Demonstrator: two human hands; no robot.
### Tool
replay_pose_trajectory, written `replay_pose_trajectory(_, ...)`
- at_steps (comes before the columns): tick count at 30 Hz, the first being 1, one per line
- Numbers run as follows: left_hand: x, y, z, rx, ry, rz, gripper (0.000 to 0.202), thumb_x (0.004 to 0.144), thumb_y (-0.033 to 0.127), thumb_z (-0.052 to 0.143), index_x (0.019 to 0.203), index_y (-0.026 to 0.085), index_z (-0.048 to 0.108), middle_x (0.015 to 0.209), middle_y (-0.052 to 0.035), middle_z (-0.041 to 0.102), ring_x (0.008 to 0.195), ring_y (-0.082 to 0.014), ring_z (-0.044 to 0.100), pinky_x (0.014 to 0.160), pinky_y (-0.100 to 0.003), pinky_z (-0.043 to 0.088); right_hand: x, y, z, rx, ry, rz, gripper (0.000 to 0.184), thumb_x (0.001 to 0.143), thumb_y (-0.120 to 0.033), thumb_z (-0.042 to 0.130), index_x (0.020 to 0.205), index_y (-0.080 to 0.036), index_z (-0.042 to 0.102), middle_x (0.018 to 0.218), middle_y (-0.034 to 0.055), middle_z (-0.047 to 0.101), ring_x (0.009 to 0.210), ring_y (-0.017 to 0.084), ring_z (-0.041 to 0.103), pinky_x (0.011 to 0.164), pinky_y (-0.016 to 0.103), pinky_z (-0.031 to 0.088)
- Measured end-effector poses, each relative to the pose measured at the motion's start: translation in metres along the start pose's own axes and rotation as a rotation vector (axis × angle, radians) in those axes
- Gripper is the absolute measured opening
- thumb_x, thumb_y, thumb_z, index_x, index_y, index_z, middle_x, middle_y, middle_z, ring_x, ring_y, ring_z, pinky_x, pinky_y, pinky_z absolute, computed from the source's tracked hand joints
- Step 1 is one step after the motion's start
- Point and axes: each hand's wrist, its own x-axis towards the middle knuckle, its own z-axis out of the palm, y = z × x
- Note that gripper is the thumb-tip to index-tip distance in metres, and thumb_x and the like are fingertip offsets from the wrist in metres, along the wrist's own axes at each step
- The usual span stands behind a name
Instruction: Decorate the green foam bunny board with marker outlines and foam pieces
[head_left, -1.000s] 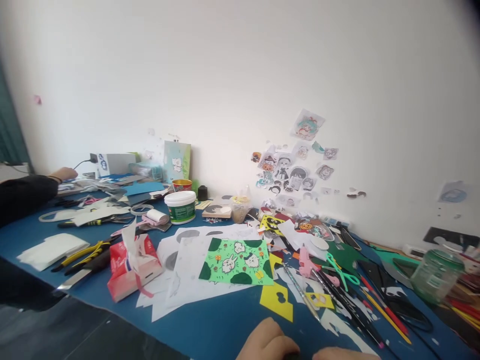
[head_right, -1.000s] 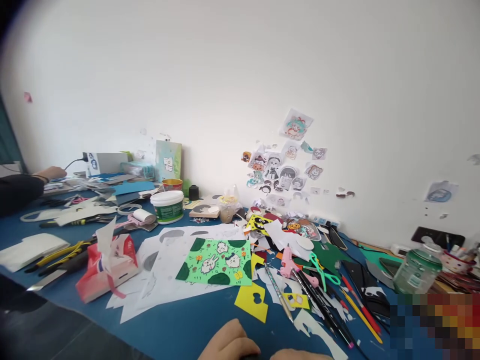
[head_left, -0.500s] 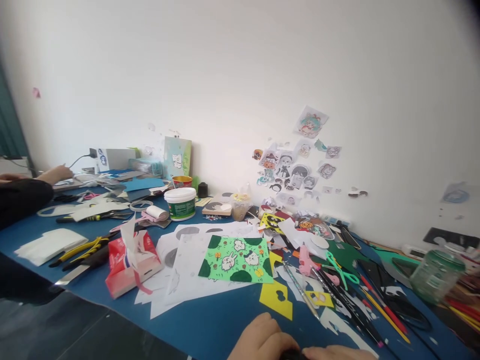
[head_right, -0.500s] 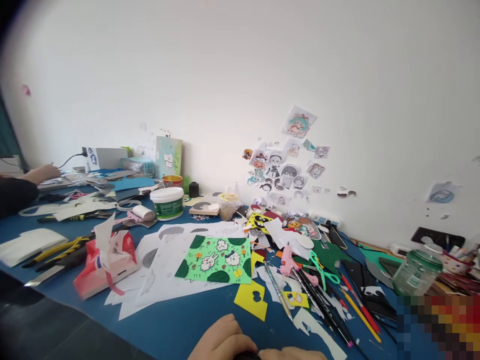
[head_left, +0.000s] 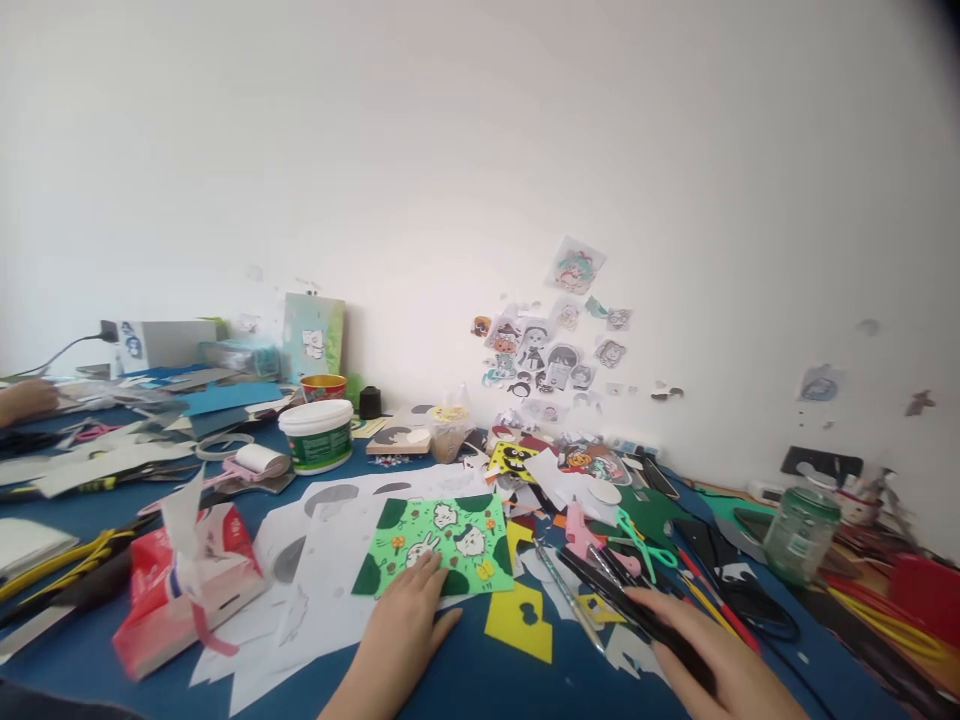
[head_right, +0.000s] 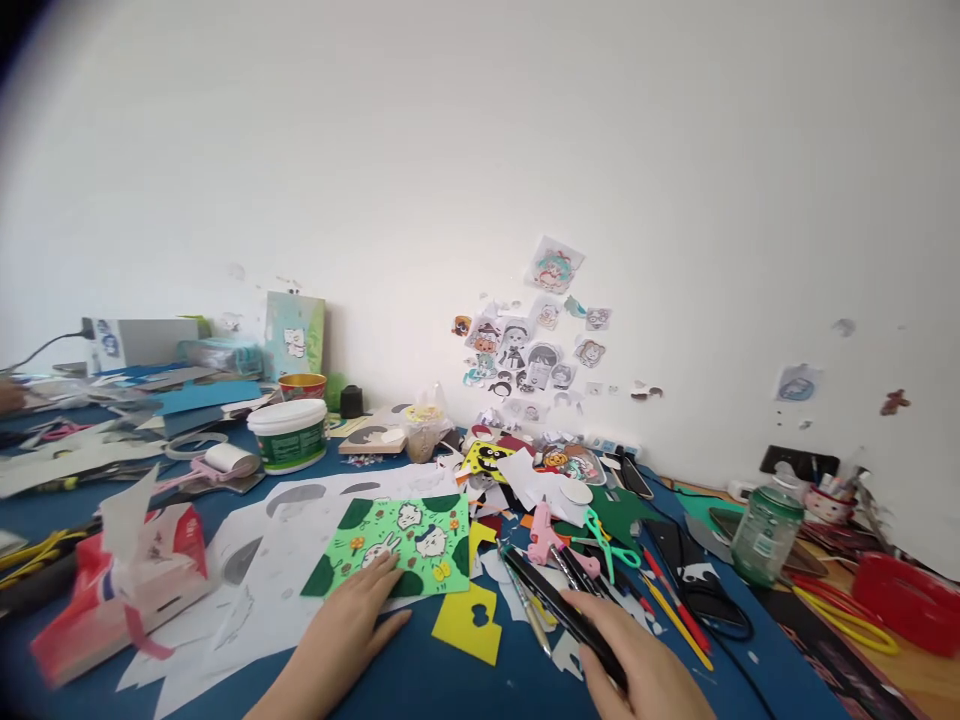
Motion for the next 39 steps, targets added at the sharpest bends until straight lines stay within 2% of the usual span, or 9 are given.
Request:
replay_pose_trajectory(5,-0.005,-0.001,0.000,0.097,0.072,-0.094,0.032,0.086,0.036,0.046,0.104,0.016,0.064,0.115,-0.0134,0.063,0.109,-0.0300,0.056,0.090,-0.044,0.046,0.022,-0.014,0.046,-0.189,0.083,-0.057,0.038,0.085,-0.024,0.040,0.115,-0.034,0.060,0.108,0.0056,0.062,0.093,0.023,0.061,0.067,0.029,0.050)
replay_pose_trajectory(9,-0.002,-0.007,0.003,0.149,0.091,-0.097,0.038,0.085,0.041,0.046,0.110,0.016,0.062,0.121,-0.0141,0.059,0.115,-0.0323,0.051,0.093,-0.047,0.044,0.024,-0.017,0.097,-0.282,0.068,-0.076,0.044,0.085,-0.011,0.030,0.101,-0.028,0.067,0.094,0.0081,0.058,0.081,0.021,0.060,0.060,0.028,0.049)
replay_pose_trajectory(13,0.011,-0.015,0.008,0.185,-0.032,-0.043,0.040,0.083,0.039,0.050,0.115,0.017,0.060,0.125,-0.0134,0.057,0.120,-0.0327,0.046,0.092,-0.046,0.045,0.025,-0.010,0.131,-0.381,0.069,-0.070,0.038,0.074,-0.034,0.062,0.111,-0.026,0.064,0.112,0.0119,0.054,0.108,0.035,0.050,0.080,0.041,0.048)
replay_pose_trajectory(17,0.020,-0.022,0.012,0.275,-0.118,0.095,0.035,0.083,0.018,0.042,0.114,0.014,0.060,0.113,-0.0173,0.063,0.109,-0.0350,0.055,0.074,-0.044,0.053,0.034,-0.010,0.139,-0.436,0.056,-0.078,0.041,0.066,-0.039,0.071,0.104,-0.024,0.067,0.105,0.0118,0.057,0.103,0.036,0.050,0.080,0.045,0.047)
replay_pose_trajectory(22,0.014,-0.037,0.015,0.253,0.173,0.130,0.038,0.078,0.007,0.031,0.103,0.013,0.059,0.082,-0.0136,0.069,0.068,-0.0238,0.065,0.055,-0.032,0.051,0.040,-0.020,0.131,-0.497,0.060,-0.155,0.007,0.071,-0.017,0.067,0.076,-0.021,0.068,0.087,0.0073,0.058,0.087,0.028,0.055,0.066,0.036,0.048)
replay_pose_trajectory(25,0.010,-0.045,0.008,0.204,0.438,0.061,0.032,0.087,0.023,0.027,0.092,0.015,0.058,0.066,-0.0088,0.066,0.053,-0.0200,0.062,0.046,-0.027,0.047,0.040,-0.023,0.118,-0.467,0.134,-0.185,0.014,0.075,-0.009,0.060,0.072,-0.022,0.065,0.085,0.0053,0.057,0.083,0.023,0.055,0.062,0.031,0.046)
replay_pose_trajectory(29,0.003,-0.044,-0.005,0.192,0.686,0.027,0.033,0.091,0.031,0.025,0.089,0.017,0.054,0.067,-0.0073,0.065,0.047,-0.0175,0.059,0.044,-0.026,0.043,0.050,-0.019,0.079,-0.433,0.269,-0.201,0.014,0.082,-0.016,0.053,0.083,-0.020,0.067,0.092,0.0082,0.056,0.086,0.024,0.054,0.065,0.031,0.046)
replay_pose_trajectory(35,-0.001,-0.036,-0.007,0.200,0.685,0.134,0.031,0.091,0.032,0.029,0.096,0.017,0.055,0.071,-0.0045,0.068,0.056,-0.0165,0.064,0.049,-0.024,0.046,0.113,0.013,0.001,-0.662,0.511,-0.019,0.024,0.086,-0.029,0.048,0.092,-0.018,0.069,0.096,0.0107,0.056,0.093,0.025,0.049,0.078,0.033,0.041)
replay_pose_trajectory(39,0.003,-0.041,0.007,0.193,0.586,0.256,0.031,0.089,0.033,0.033,0.095,0.018,0.060,0.084,-0.0067,0.071,0.070,-0.0196,0.067,0.061,-0.027,0.052,0.157,0.051,-0.020,-0.784,0.395,0.286,0.031,0.088,-0.030,0.043,0.102,-0.015,0.067,0.101,0.0135,0.058,0.098,0.025,0.049,0.081,0.031,0.037)
